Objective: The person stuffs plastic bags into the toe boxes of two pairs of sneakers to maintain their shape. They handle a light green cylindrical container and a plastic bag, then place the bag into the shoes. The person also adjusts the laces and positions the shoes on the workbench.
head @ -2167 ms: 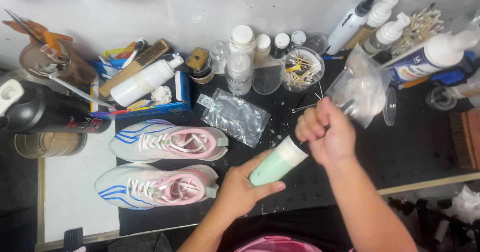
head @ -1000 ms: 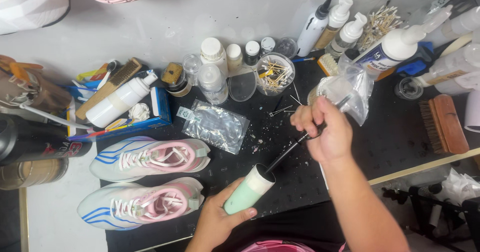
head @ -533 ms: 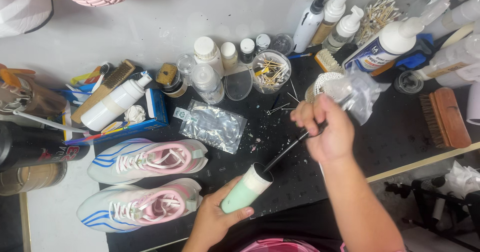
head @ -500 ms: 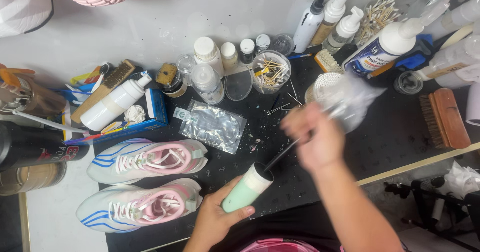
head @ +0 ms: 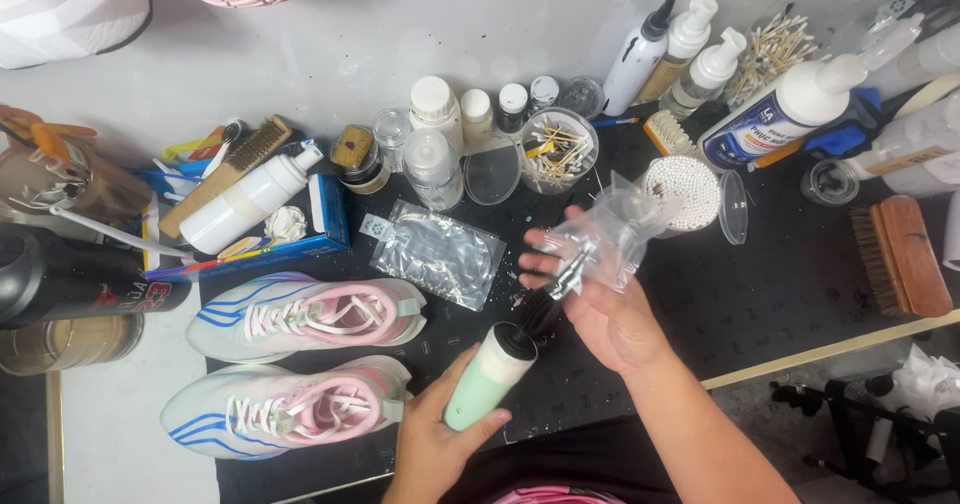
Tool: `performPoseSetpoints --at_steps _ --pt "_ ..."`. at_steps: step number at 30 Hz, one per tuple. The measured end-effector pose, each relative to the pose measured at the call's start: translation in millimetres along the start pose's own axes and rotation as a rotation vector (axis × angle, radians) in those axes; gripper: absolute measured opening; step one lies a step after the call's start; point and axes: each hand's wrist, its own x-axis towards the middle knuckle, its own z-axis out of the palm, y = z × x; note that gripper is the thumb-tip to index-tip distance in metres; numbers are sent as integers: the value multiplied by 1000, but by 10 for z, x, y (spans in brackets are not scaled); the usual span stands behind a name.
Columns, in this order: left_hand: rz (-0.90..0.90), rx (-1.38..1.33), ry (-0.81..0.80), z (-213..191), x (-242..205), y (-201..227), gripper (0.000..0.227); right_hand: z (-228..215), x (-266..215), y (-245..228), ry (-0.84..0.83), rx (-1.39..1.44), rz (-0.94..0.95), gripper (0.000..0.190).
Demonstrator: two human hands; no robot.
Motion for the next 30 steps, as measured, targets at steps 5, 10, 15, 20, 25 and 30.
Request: performPoseSetpoints --at_steps 5,10,15,20,25,30 --pt "-86 239 109 90 -79 49 78 6 -28 -219 -115 264 -114 82" --pt "-25 343 162 194 -116 77 78 -122 -6 -342 186 -29 -129 57" --pt "-52 301 152 237 -117 74 79 -106 89 -446 141 -86 -120 58" --pt "-66 210 135 267 -119 99 79 87 111 -228 -143 219 -16 86" --pt "-79 218 126 262 -60 128 76 23 -21 144 -159 188 120 40" --pt "-141 207 80 236 -62 178 78 -235 -18 157 24 86 98 39"
